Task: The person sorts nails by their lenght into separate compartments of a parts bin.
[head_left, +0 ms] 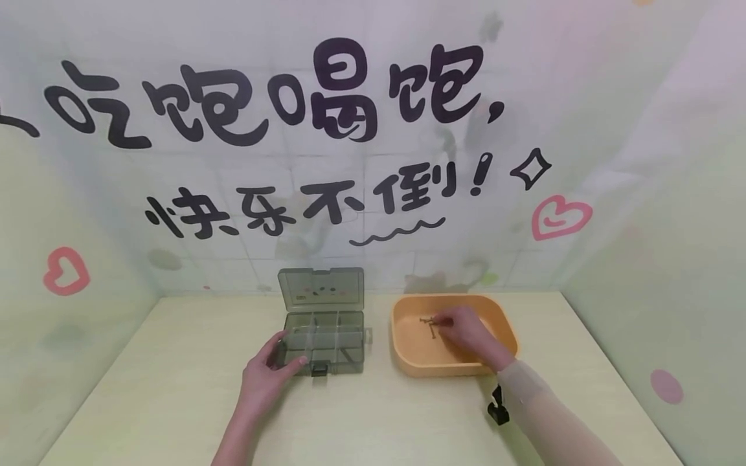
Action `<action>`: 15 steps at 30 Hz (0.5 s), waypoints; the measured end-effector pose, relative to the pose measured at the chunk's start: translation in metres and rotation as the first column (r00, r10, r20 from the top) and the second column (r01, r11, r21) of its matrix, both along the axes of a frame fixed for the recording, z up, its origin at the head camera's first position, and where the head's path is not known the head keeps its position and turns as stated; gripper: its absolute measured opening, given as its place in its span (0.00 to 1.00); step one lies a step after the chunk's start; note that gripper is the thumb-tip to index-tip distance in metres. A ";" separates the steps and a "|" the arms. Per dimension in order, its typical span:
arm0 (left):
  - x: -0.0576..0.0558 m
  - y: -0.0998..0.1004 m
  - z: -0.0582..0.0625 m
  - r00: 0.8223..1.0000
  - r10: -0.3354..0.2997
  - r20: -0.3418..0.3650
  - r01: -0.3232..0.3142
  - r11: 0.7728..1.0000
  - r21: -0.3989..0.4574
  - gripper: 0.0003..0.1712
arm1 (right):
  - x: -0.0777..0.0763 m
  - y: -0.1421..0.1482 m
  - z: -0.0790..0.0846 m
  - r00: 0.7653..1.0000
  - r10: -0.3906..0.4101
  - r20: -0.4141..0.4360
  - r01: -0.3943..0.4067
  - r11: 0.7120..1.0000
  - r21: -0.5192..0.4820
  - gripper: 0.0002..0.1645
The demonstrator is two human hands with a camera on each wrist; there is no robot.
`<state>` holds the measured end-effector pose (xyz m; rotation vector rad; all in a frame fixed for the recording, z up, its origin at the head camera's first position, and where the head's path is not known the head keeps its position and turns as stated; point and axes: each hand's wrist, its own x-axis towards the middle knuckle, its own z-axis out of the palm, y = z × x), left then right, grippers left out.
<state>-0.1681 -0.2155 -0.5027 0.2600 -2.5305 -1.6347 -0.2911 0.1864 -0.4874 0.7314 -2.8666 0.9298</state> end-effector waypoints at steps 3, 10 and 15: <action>0.000 0.000 0.000 1.000 -0.003 0.001 0.003 1.000 0.002 0.44 | 0.000 -0.001 0.001 1.000 -0.004 -0.009 0.004 1.000 0.010 0.10; 0.000 -0.002 0.000 1.000 -0.004 0.005 0.004 1.000 -0.001 0.45 | 0.000 -0.002 0.002 0.999 0.014 -0.038 -0.013 1.000 0.027 0.10; 0.000 -0.002 0.000 1.000 -0.007 0.010 0.007 1.000 -0.002 0.45 | -0.001 -0.002 0.002 0.997 0.030 -0.064 -0.027 0.999 0.038 0.10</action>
